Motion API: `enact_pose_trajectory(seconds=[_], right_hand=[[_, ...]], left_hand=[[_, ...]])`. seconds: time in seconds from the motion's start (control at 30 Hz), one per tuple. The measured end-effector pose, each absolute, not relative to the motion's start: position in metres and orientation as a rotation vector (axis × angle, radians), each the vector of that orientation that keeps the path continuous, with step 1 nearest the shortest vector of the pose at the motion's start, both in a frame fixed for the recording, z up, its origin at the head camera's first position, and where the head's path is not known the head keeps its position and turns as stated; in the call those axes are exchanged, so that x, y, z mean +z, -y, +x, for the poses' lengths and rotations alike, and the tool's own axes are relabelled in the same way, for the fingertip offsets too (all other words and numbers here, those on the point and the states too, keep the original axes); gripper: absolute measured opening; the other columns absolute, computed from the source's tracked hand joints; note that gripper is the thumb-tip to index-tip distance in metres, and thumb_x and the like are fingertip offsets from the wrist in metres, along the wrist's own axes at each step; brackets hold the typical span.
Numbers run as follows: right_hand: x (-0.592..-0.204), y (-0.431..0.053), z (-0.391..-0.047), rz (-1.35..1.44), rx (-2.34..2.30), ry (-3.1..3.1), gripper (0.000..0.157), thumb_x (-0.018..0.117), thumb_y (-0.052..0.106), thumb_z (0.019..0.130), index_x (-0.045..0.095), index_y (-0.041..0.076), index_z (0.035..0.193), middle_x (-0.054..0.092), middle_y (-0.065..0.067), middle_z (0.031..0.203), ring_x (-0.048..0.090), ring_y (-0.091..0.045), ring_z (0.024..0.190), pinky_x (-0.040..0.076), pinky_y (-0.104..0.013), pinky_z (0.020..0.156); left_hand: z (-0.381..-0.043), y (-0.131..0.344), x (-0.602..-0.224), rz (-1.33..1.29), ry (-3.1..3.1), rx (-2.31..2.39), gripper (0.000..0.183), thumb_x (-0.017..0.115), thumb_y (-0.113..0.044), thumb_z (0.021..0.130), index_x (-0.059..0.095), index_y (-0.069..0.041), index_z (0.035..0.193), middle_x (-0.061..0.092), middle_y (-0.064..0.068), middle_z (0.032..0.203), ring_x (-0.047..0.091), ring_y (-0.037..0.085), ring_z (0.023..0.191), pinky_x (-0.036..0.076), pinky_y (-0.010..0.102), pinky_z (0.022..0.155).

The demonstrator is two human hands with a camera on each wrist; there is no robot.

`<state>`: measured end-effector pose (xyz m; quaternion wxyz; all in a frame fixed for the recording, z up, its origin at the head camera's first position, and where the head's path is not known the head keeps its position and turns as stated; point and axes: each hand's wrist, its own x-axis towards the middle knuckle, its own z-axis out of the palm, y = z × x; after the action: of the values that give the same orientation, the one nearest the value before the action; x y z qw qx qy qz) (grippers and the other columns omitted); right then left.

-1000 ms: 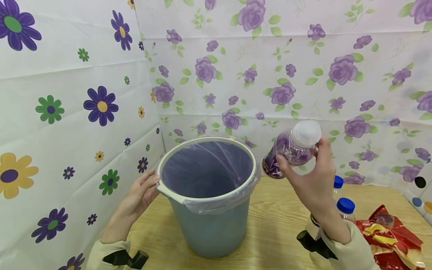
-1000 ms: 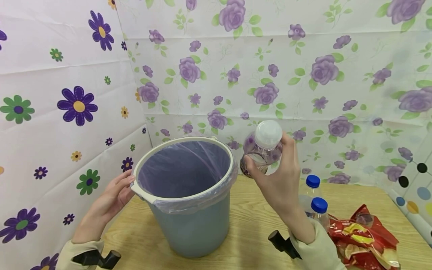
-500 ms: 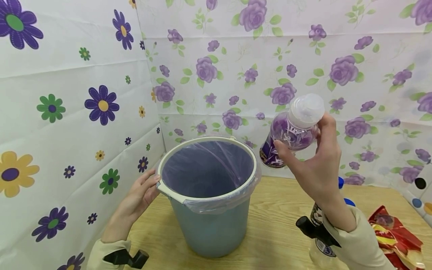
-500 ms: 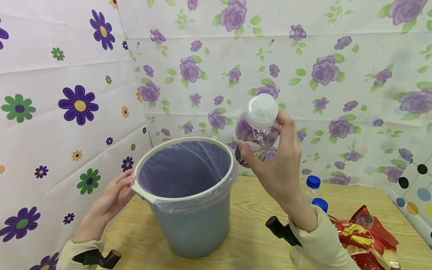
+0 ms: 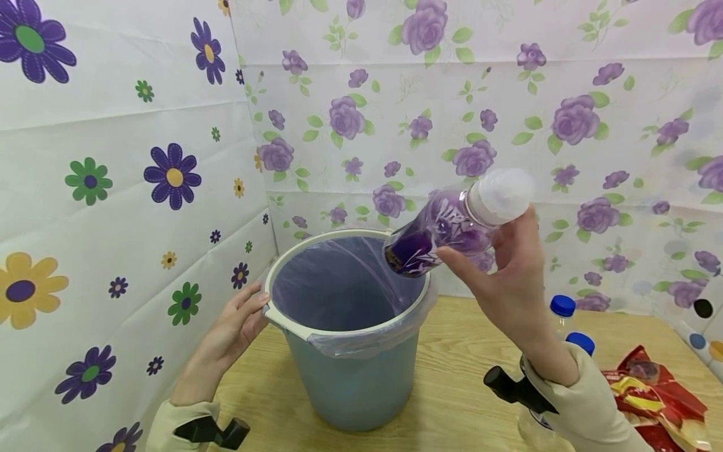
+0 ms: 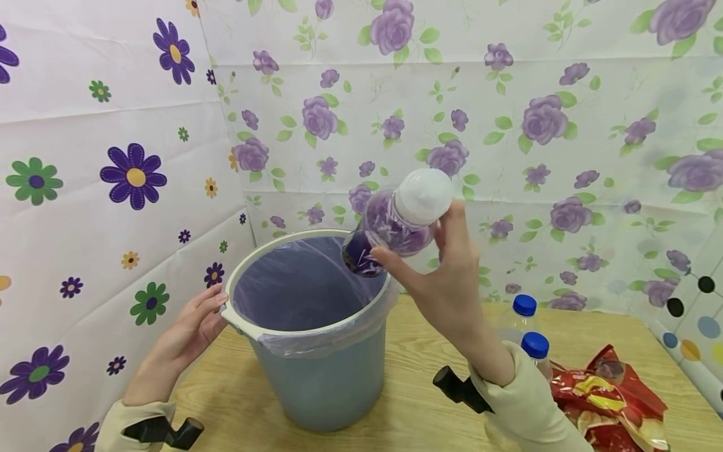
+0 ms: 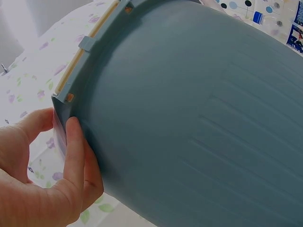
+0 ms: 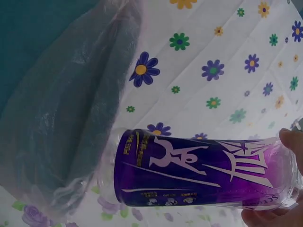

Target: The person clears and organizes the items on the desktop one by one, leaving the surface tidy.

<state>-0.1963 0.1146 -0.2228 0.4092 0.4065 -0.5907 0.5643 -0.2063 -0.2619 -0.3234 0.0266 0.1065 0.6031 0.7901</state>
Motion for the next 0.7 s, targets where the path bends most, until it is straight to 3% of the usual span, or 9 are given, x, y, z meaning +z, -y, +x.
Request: enact_pose_trajectory(seconds=[0.23,0.43,0.7], right_hand=[[-0.237,-0.106,-0.202,1.011,1.412,1.693,0.078,0.075,-0.012,0.075,0.035,-0.001,0.141,0.046,-0.007,0.133,0.051,-0.018,0.125,0.046,-0.024,0.106],[-0.241,-0.107,-0.2,0.932,1.333,1.802,0.073,0.066,-0.012,0.082,0.032,0.002,0.145,0.044,-0.013,0.142,0.049,-0.014,0.127,0.046,-0.018,0.103],[-0.255,-0.124,-0.198,0.875,1.245,1.829,0.061,0.063,-0.012,0.084,0.041,0.002,0.14,0.049,-0.008,0.138,0.051,-0.01,0.123,0.047,-0.013,0.098]], left_hand=[[-0.207,0.261,-0.324,0.322,-1.854,2.439,0.04,0.048,-0.01,0.099,0.031,-0.006,0.135,0.062,-0.003,0.113,0.064,0.003,0.099,0.054,0.013,0.087],[-0.207,0.262,-0.325,0.292,-1.871,2.433,0.044,0.048,-0.012,0.099,0.028,-0.006,0.138,0.06,-0.003,0.115,0.063,0.003,0.101,0.053,0.014,0.089],[-0.207,0.263,-0.326,0.319,-1.867,2.44,0.043,0.048,-0.012,0.099,0.031,-0.007,0.137,0.061,-0.003,0.118,0.062,0.003,0.104,0.053,0.014,0.09]])
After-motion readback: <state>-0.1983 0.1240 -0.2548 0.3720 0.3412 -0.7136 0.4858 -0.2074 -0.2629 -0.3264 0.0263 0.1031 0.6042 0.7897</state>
